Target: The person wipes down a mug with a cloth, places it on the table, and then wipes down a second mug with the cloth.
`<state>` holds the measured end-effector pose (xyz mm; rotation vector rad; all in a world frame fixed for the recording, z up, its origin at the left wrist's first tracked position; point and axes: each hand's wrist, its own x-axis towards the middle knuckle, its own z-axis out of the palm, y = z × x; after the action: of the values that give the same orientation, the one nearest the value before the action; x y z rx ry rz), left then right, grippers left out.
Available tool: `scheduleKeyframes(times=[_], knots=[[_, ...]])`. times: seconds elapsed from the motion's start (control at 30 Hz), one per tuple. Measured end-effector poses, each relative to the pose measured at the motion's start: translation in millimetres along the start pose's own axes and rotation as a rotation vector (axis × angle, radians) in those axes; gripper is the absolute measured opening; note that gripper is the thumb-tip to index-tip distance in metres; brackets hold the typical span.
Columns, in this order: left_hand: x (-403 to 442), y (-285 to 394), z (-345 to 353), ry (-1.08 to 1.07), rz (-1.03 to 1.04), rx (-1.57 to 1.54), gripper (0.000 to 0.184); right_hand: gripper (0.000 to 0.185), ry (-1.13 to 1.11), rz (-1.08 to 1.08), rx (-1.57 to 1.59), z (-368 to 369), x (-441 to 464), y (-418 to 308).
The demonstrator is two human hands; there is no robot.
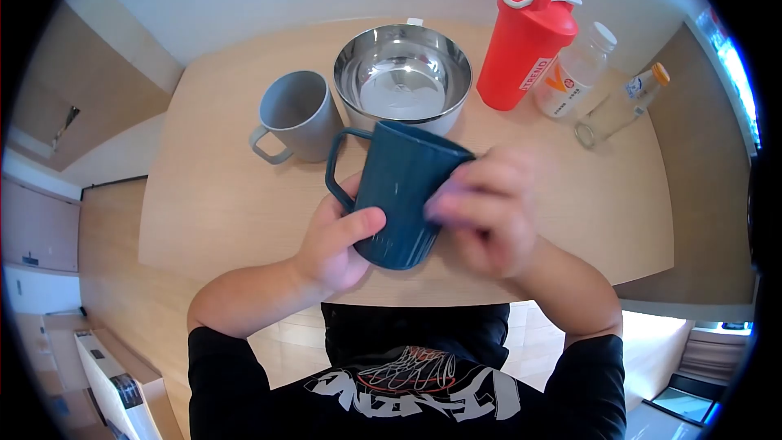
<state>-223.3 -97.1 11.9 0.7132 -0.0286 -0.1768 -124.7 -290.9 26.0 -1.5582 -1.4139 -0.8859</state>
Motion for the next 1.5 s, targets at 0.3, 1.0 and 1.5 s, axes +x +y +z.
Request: scheduleKeyframes(times=[0.3, 1.0, 1.5], knots=[[-6, -2, -7, -0.035, 0.074, 0.01, 0.071, 0.047, 0.041, -0.137, 0.025, 6, -7, -13], [-3, -2, 9, 0.022, 0.069, 0.025, 0.056, 0.044, 0.11, 0.152, -0.111, -4, 1, 2], [-9, -1, -3, -0.141, -0.184, 0.072, 0.08, 0.038, 0.154, 0.082, -0.07, -7, -1, 3]])
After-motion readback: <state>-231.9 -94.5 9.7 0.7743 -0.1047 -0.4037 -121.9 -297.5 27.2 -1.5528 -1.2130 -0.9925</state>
